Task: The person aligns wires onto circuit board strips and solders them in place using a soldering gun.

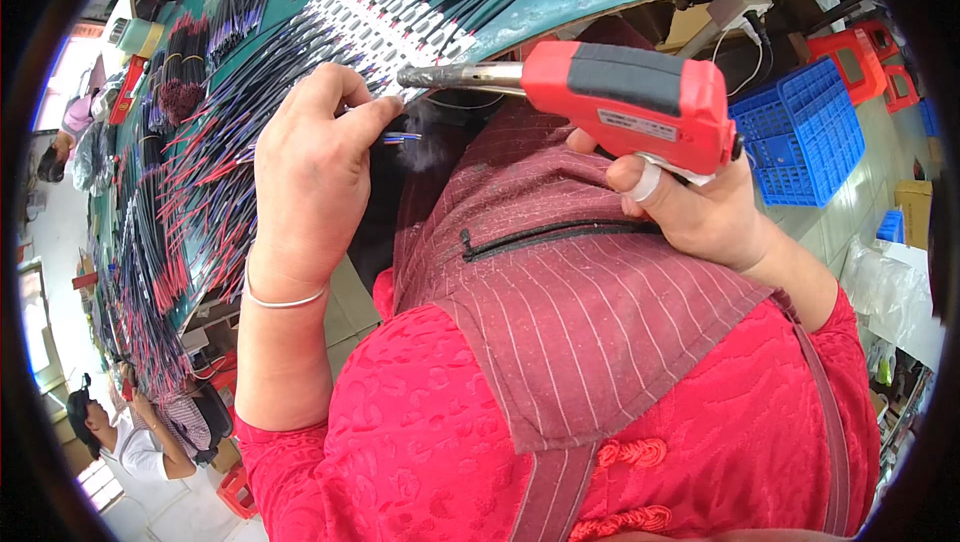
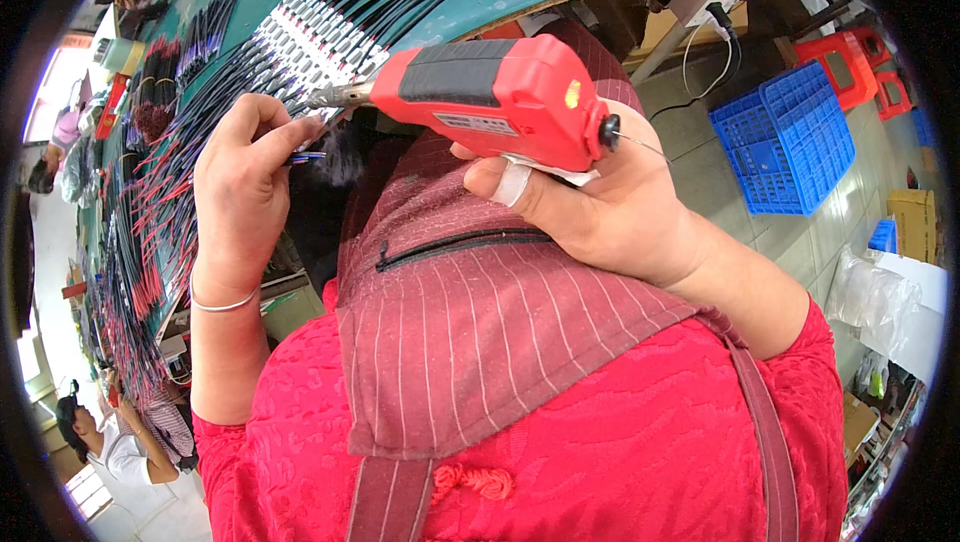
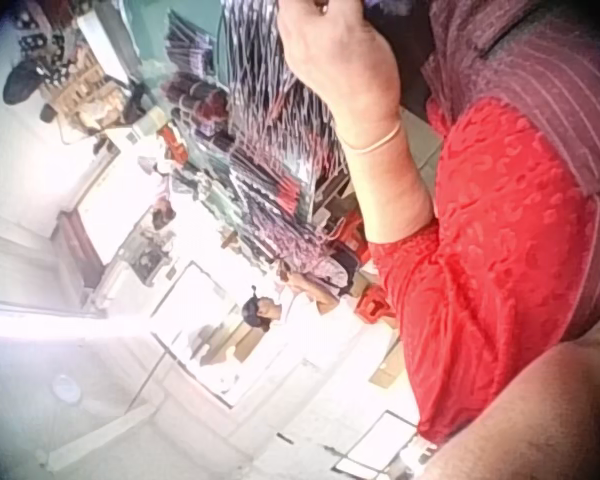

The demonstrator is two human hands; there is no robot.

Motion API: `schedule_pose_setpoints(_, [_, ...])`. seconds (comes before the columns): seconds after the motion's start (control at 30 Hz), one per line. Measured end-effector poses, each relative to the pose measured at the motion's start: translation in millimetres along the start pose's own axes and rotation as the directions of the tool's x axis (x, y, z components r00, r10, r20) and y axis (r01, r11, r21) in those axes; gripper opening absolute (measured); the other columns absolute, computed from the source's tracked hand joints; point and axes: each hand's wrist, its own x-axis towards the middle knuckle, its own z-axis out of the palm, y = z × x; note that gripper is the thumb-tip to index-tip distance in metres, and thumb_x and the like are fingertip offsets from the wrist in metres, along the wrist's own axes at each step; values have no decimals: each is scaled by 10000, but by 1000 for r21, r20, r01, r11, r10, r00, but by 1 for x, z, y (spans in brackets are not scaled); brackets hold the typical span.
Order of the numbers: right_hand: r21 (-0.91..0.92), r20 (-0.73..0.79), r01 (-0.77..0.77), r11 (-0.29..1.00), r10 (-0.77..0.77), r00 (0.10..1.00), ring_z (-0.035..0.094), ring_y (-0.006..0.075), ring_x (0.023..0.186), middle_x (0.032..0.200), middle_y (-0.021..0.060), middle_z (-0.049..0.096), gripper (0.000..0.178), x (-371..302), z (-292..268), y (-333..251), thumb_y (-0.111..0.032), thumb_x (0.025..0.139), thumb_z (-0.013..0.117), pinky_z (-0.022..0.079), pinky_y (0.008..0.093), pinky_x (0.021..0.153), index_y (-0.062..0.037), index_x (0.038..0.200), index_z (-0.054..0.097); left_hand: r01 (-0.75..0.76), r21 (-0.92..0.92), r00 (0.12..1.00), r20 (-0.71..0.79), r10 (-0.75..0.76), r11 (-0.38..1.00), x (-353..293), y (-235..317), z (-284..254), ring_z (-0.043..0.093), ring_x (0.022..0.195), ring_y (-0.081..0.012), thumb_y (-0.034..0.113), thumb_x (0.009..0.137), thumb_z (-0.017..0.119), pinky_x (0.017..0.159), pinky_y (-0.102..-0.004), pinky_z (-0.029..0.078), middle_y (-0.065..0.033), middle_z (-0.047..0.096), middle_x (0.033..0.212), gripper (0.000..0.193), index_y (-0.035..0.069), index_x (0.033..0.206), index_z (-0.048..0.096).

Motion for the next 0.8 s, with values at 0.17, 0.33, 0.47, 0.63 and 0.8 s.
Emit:
schedule_pose_setpoints(0.17, [51, 4, -59, 997, 59, 998, 702, 120, 959, 1038, 75, 748, 276, -1, 0, -1, -13, 923, 753, 569, 282, 868, 10, 1189, 685, -10, -51, 1000, -19, 9, 999, -1, -4, 2, 629, 770, -264, -131, 705, 644, 664, -379, 500, -75, 590, 850, 352, 85, 955, 765])
schedule_pose_setpoints(0.33, [-26, -8, -29, 999, 29, 1000, 692, 97, 918, 1018, 61, 747, 291, -3, 0, 1, -18, 912, 767, 558, 259, 836, 1, 1192, 688, -19, -61, 1000, -13, 18, 998, -1, -5, 2, 626, 769, -261, -130, 696, 657, 659, -375, 497, -76, 587, 853, 343, 78, 946, 764])
schedule_pose_setpoints(0.47, [-89, 25, 14, 996, -11, 1000, 701, 108, 919, 1025, 64, 748, 277, -1, -2, 0, -22, 916, 765, 564, 265, 837, 3, 1181, 690, -23, -61, 1000, -12, 22, 998, 1, -6, 1, 626, 768, -260, -132, 694, 658, 659, -374, 498, -75, 587, 855, 346, 82, 944, 765])
schedule_pose_setpoints(0.63, [26, -20, 4, 1000, -4, 1000, 707, 126, 977, 1061, 85, 751, 267, -2, 1, -1, -19, 925, 755, 574, 282, 870, 11, 1182, 689, -16, -73, 1000, -1, 16, 997, 0, -7, 2, 628, 767, -264, -138, 689, 656, 666, -373, 502, -74, 590, 862, 385, 96, 974, 767])
schedule_pose_setpoints(0.8, [110, -38, -46, 993, 51, 998, 707, 144, 997, 1075, 98, 750, 267, -3, 3, 0, -26, 939, 740, 568, 293, 904, 19, 1196, 682, -10, -71, 1000, 4, 10, 997, 1, -6, 2, 631, 770, -265, -140, 693, 648, 673, -369, 506, -77, 591, 862, 395, 97, 986, 766])
